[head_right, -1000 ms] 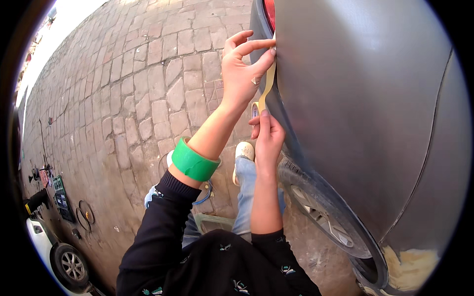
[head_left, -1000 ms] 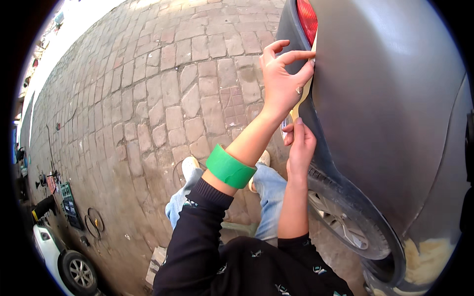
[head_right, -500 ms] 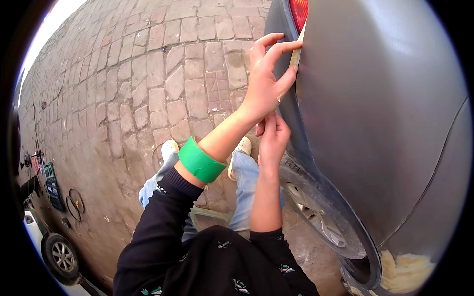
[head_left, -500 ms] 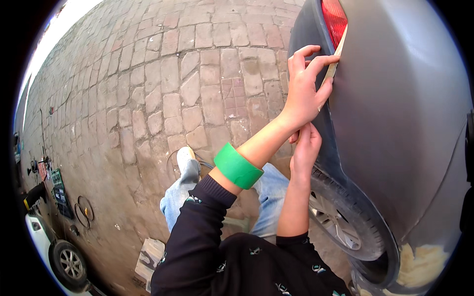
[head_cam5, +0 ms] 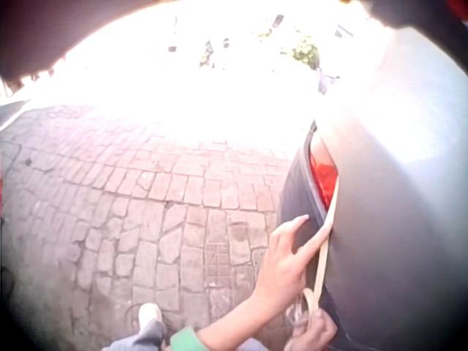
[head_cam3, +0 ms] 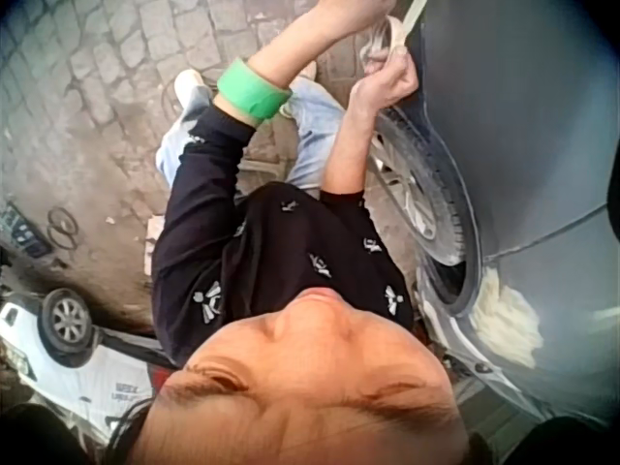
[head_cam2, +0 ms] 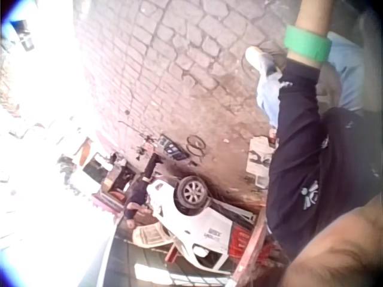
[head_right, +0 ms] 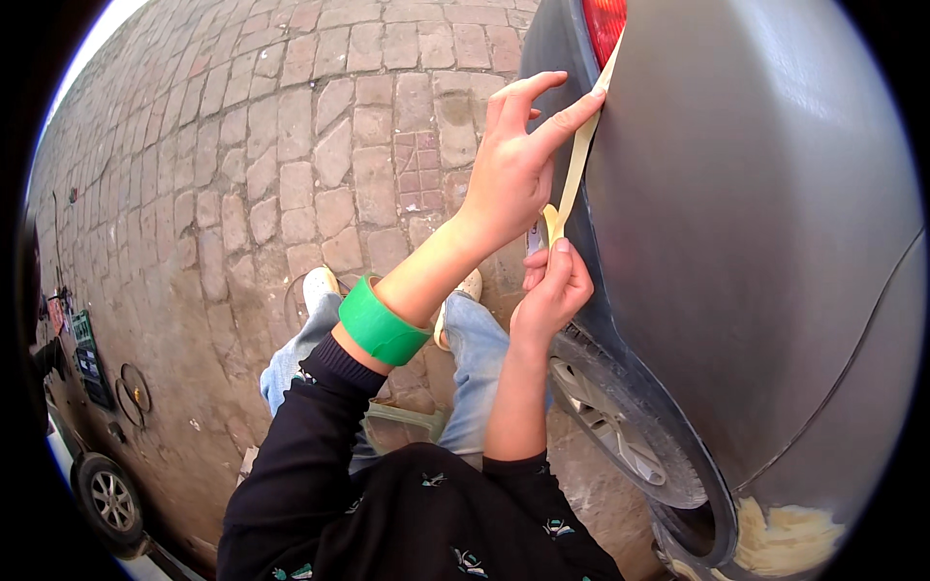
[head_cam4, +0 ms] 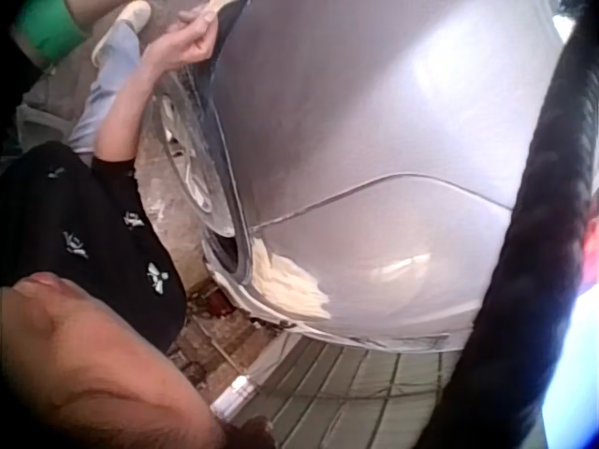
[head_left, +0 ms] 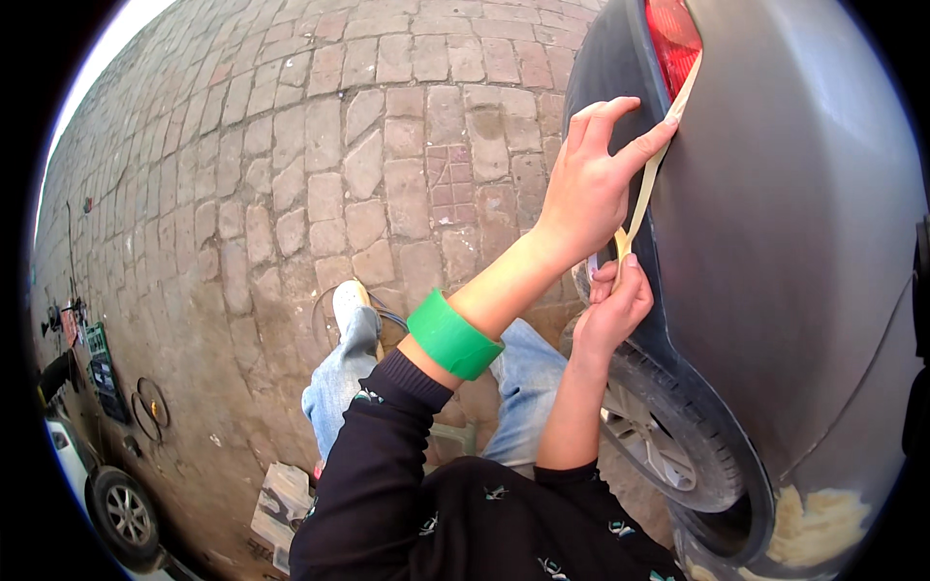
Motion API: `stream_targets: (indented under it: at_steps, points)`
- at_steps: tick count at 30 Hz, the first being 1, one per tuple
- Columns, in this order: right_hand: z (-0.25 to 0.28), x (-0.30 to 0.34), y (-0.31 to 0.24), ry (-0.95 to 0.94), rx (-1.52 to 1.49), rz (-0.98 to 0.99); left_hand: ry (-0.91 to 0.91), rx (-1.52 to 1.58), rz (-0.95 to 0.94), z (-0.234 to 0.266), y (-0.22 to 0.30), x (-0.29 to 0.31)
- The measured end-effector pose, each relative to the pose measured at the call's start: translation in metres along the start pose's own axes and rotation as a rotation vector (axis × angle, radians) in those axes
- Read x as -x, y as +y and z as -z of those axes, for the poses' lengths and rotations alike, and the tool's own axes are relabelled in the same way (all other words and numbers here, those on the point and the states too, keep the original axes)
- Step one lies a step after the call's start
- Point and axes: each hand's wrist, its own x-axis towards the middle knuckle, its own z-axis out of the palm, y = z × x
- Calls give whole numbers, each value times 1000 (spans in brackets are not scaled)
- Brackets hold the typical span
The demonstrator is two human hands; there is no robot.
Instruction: The person walks to the rear of a grey car and applies masking tape around the taillight. They use a utility knife to cut the tape and trim the edges for a precise fit.
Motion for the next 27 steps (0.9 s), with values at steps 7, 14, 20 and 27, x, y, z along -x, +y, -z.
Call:
stream_targets:
  at_steps: [7,14,20,27]
  points:
    - [-3,11,-1,51,77,59,13,-186,-94,5,-4,-1]
    - [-8,0,1,84,4,-207,14,-73,-68,5,-7,-3]
    - [-4,-6,4,72,-71,-249,71,127,55,-1,-5,-5]
    - [-4,-9,9,28,-73,-265,171,218,194,-10,1,-9]
